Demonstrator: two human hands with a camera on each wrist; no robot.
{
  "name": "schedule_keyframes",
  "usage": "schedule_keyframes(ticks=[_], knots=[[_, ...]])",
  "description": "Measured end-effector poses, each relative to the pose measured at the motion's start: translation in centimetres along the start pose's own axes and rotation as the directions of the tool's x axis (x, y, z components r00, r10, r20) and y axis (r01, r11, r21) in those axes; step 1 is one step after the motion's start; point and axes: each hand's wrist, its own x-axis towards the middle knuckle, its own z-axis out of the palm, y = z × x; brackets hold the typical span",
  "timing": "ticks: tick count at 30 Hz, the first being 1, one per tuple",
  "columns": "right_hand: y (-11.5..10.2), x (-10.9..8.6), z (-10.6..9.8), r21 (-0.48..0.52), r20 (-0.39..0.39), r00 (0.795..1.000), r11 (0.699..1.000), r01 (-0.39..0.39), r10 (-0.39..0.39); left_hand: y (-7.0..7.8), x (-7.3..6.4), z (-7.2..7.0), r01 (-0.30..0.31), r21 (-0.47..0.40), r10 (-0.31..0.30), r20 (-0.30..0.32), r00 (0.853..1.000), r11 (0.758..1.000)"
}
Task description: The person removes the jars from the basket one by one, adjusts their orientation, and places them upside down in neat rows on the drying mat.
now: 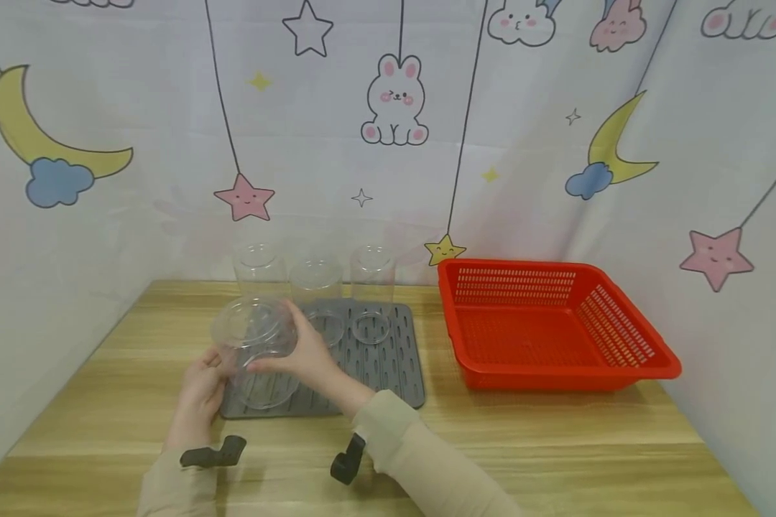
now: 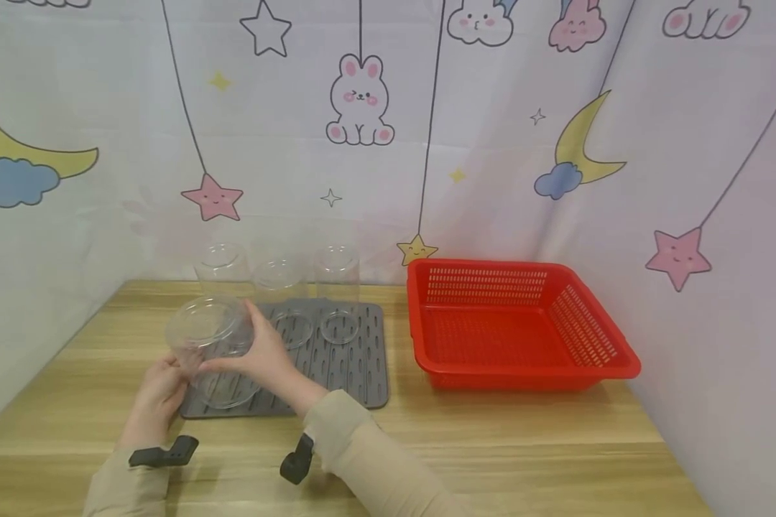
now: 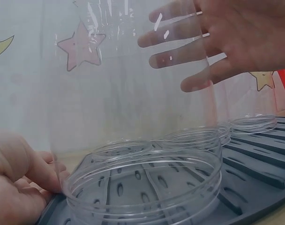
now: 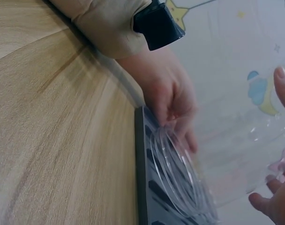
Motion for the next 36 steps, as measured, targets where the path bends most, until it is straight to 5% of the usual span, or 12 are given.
schedule_keyframes(ticks=[17, 25, 32, 36], knots=[[-1.3, -1.4, -2.8, 0.005, 0.007, 0.995, 0.995, 0.100, -0.100, 0.3, -0.1, -0.1, -0.004, -0.047, 0.004, 0.012, 1.000, 0.999], [-2.0, -2.5, -4.7, 0.010, -0.027, 0.989, 0.989, 0.145, -0.145, 0.8, -1.1, -0.9, -0.013, -0.019, 0.015, 0.084, 0.996, 1.000], [-2.4, -3.6, -7.0, 0.043, -0.051, 0.977, 0.977, 0.210, -0.207, 4.1, -2.4, -0.5, 0.027, 0.022, -0.027, 0.002, 1.000, 0.999], [-2.4, -4.1, -8.7, 0.020, -0.073, 0.962, 0.964, 0.264, -0.262, 6.8, -3.8, 0.7, -0.054, 0.103, 0.064, -0.099, 0.993, 0.993]])
